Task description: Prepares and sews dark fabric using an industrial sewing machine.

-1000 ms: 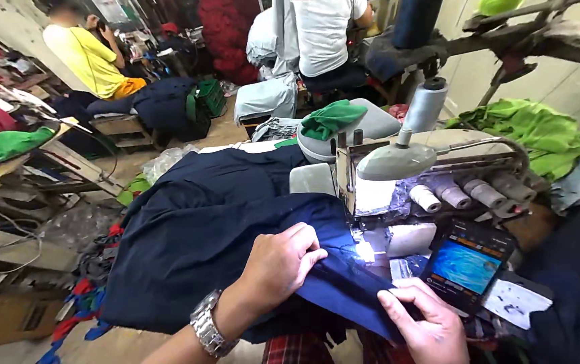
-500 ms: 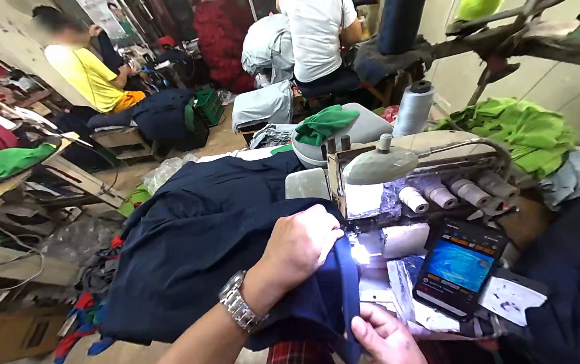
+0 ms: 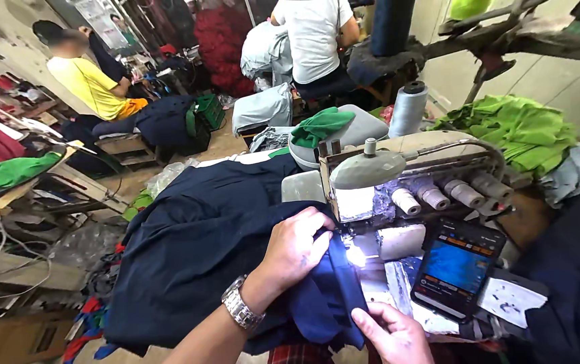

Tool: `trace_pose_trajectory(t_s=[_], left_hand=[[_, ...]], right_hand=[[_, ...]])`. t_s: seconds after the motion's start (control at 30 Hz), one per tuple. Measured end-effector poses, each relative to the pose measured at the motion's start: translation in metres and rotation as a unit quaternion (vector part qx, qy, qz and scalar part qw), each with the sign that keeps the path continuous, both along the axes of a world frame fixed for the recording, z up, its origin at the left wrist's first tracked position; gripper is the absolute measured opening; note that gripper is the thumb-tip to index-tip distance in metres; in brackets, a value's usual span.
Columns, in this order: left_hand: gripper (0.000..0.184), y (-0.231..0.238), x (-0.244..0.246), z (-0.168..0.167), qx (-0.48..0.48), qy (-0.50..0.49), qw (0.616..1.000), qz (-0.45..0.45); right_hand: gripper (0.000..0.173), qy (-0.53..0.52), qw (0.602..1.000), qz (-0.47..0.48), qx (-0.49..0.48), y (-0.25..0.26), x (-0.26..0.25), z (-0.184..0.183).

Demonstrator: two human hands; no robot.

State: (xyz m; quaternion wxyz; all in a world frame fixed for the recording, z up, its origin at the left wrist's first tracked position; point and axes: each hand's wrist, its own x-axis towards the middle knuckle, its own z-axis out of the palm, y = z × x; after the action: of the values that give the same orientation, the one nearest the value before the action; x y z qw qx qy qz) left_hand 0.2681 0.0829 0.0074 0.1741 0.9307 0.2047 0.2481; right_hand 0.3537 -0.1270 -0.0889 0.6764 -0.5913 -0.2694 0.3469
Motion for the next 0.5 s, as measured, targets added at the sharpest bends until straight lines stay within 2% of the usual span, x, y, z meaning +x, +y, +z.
trace_pose_trajectory(t_s=[0.17, 0.33, 0.5], left_hand=[[0.011, -0.001, -0.002, 0.000, -0.024, -0.024, 0.999, -0.004], [0.023, -0.010, -0.010, -0.007, 0.124, 0.044, 0.991, 0.011], [0.056, -0.031, -0.024, -0.019, 0.083, 0.126, 0.987, 0.051]], right_hand=[[0.008, -0.005, 1.000, 0.000, 0.009, -0.003, 0.001, 0.000], [0.006, -0.022, 1.000, 0.014, -0.008, -0.007, 0.003, -0.002], [0.008, -0.066, 0.997, 0.020, 0.043, -0.011, 0.001, -0.011]])
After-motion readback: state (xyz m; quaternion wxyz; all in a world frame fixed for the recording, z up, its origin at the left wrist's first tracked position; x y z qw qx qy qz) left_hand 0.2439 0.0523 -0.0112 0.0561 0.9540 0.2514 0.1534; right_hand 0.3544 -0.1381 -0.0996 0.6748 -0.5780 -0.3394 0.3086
